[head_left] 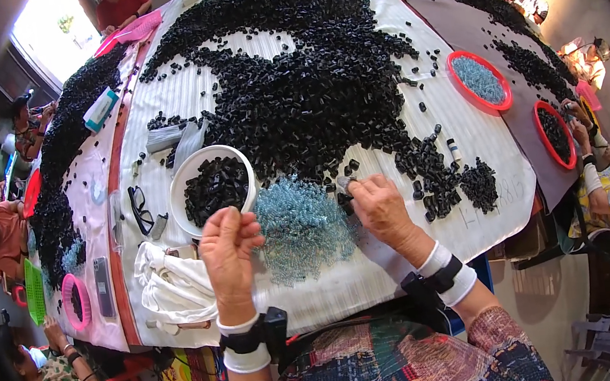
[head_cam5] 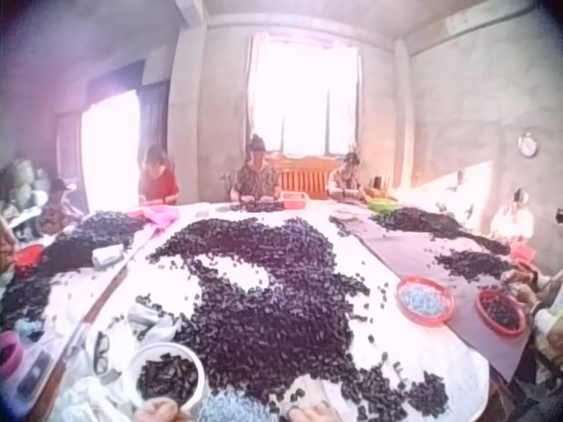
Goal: The recorder sorts and organizes small black plastic shoe components at a large communal work table.
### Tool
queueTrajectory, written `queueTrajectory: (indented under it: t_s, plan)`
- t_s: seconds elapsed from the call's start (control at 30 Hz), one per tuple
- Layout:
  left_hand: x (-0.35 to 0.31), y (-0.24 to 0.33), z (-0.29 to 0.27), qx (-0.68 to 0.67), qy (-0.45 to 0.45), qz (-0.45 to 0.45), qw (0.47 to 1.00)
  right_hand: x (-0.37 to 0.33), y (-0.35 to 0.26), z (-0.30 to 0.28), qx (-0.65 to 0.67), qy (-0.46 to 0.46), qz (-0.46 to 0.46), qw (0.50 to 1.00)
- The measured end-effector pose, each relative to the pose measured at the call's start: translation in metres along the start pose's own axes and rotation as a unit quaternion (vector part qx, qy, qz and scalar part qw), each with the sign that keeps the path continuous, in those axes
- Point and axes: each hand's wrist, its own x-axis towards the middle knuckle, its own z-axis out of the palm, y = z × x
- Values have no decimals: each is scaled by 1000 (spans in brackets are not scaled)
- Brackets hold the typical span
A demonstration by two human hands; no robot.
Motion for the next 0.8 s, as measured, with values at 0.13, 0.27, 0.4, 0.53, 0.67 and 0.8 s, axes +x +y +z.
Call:
queueTrajectory:
  t_s: [0.13,0.27,0.4,0.53,0.67,0.8]
  plan:
    - [20,25,-8,-7,50,24,998,4,-3,8,-29,-13,-14,999]
    - [15,23,-4,38,81,52,995,-1,-2,4,23,16,17,999]
    - [-16,-5,12,76,-18,16,997,-14,-18,-20,153,79,-2,985]
    - [-46,-55,45,65,-95,-125,985,-28,-46,-32,188,95,-56,976]
    - [-55,-84,39,-26,-124,-180,975,-39,-52,-34,207,90,-66,972]
    - [-53,-72,39,39,-99,-225,969,-40,-21,-32,228,67,-21,971]
